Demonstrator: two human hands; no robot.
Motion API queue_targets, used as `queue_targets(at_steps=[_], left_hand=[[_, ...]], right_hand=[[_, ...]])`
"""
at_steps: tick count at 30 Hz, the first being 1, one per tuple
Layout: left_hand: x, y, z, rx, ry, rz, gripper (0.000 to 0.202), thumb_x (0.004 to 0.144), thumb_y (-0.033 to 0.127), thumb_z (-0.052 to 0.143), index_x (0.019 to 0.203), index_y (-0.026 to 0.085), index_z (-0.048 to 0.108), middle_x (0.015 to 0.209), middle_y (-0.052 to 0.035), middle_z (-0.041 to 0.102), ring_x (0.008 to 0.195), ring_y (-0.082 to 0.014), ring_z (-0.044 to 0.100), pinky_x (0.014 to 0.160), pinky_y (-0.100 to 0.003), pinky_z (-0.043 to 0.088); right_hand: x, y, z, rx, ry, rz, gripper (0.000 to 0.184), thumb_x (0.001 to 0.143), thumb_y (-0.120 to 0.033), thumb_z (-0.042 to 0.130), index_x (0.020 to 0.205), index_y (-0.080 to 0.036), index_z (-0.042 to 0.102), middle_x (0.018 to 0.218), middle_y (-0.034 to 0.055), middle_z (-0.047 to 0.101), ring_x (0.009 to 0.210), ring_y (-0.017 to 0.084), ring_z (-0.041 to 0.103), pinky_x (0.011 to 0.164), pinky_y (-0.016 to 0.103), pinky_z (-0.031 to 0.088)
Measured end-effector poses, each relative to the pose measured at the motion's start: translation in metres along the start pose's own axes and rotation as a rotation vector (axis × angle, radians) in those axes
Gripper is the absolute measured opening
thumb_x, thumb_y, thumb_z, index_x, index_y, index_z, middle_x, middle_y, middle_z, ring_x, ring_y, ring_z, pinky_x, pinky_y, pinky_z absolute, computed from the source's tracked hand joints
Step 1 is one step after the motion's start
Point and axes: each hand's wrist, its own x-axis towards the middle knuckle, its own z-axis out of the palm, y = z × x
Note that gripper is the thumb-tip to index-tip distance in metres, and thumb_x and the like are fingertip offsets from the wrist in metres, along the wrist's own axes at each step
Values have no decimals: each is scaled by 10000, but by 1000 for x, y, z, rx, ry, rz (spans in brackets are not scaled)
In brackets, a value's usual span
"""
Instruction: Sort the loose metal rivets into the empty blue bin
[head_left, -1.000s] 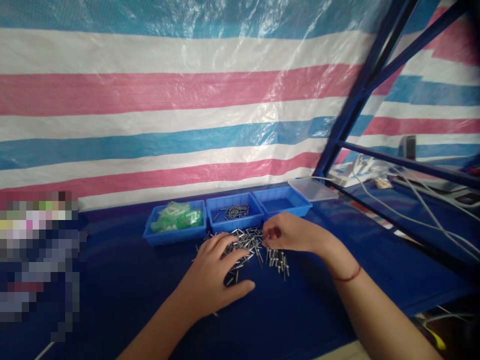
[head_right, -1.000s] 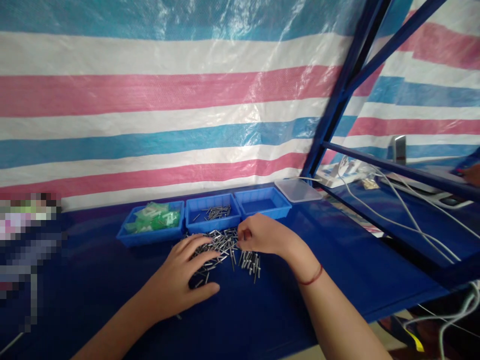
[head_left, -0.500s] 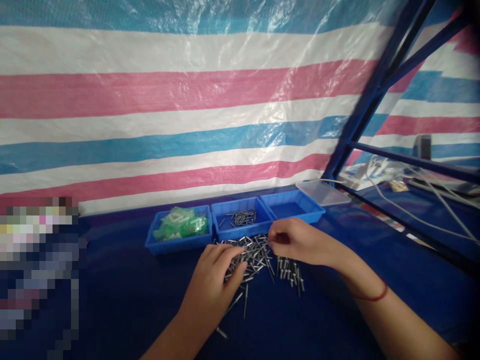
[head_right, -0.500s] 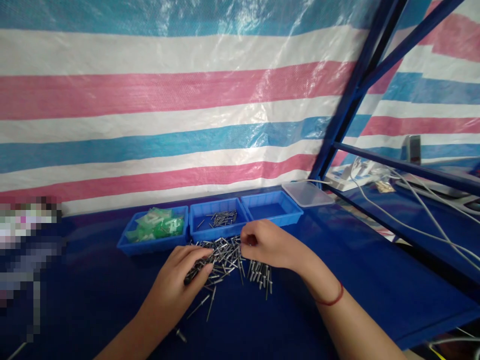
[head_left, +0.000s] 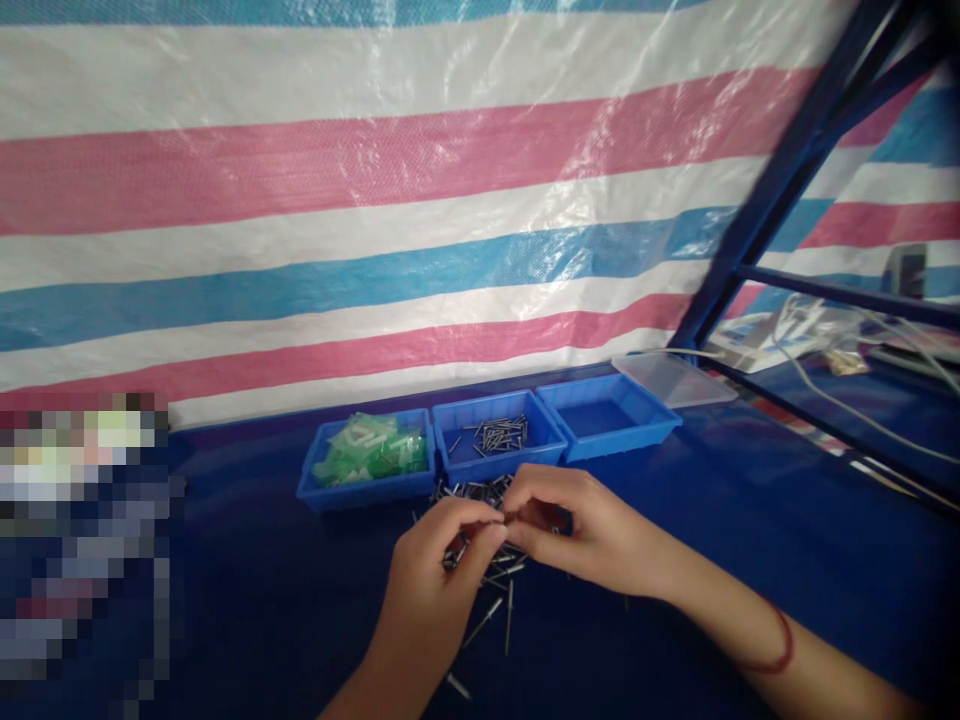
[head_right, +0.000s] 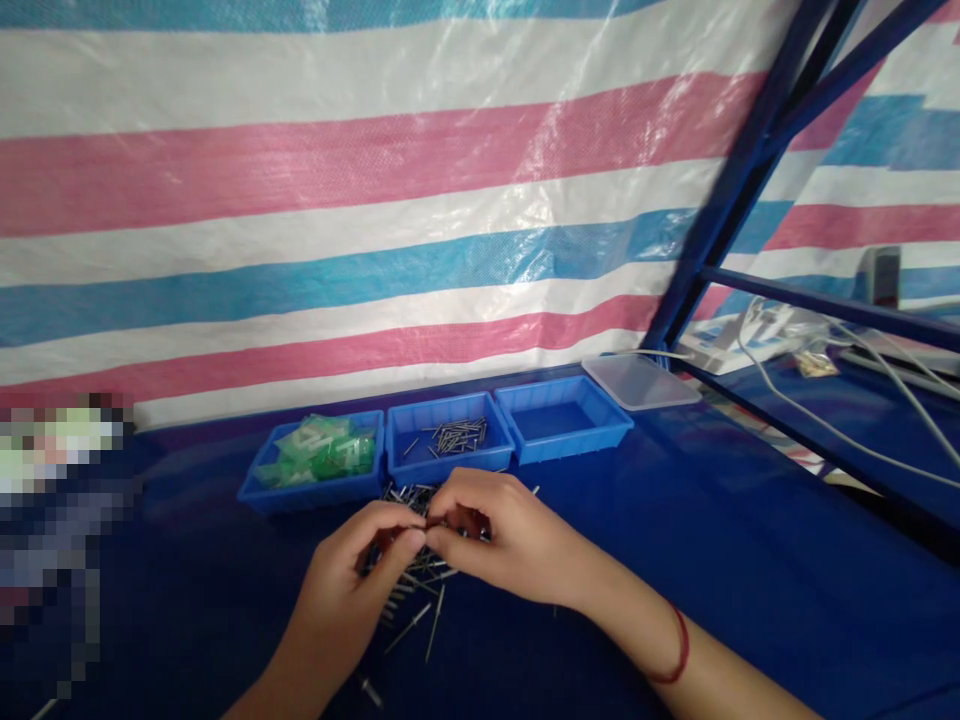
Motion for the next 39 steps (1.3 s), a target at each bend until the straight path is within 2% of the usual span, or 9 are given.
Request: queue_targets(at_steps=[6,11,20,26,29,31,33,36,39], left_hand=[[3,-4,-4,11,34,74,119,858,179,558,893,223,663,852,-13,678,778,-152,625,694,-239,482],[6,-9,-5,41,20,82,136,874,185,543,923,218,665,914,-31,680,841,-168,631,750,-256,490],[7,-8,-9,106,-177,92,202,928,200,452,942,201,653,957,-56,644,901,-178,601,808,-279,474],[11,-10,-21,268,-78,93,313,943,242,428,1236,192,524,994,-63,638,912,-190,588,845,-323,458],[13,-11,-24,319,-74,85,289,938,258,439,1194,193,556,974,-60,649,883,-194,595,817,-327,468],[14,-12,-24,334,-81,92,246,936,258,444,1120,195,596,981,-59,654,905,-197,596,825,-326,466],[13,-14,-23,348,-104,110,213,936,253,447,1041,194,622,979,-55,657,925,-198,593,842,-329,458],[12,-17,-20,393,-150,136,194,934,243,453,993,196,632,950,-50,657,911,-201,585,838,-343,449],[11,-20,-17,432,-181,153,187,926,225,463,1005,199,631,932,-51,657,876,-205,580,810,-353,450]], right_hand=[[0,9,7,195,34,120,183,839,-344,602,836,-162,623,673,-20,517,554,83,438,499,222,354],[-1,7,4,169,121,77,202,809,-373,644,786,-176,602,688,-8,535,570,95,452,512,232,368],[-1,-4,0,-217,118,-198,205,894,-268,509,706,-189,523,667,5,533,630,120,487,588,263,378],[35,13,-16,-523,230,-162,250,932,-342,453,786,-180,577,754,44,594,734,161,530,701,311,383],[48,20,-19,-700,194,-109,294,925,-405,452,824,-174,604,779,65,619,778,194,535,729,333,372],[46,18,-20,-696,198,-87,291,921,-396,457,808,-170,601,753,61,615,756,189,527,722,330,368],[37,12,-22,-585,127,-84,257,914,-338,463,756,-174,583,700,36,590,687,156,515,670,299,373],[19,9,-30,-435,-135,-48,178,845,-184,488,676,-183,543,636,-9,539,592,109,485,570,248,355],[6,19,-42,-428,-333,53,143,720,-60,508,654,-183,540,637,-24,543,577,98,483,554,234,348]])
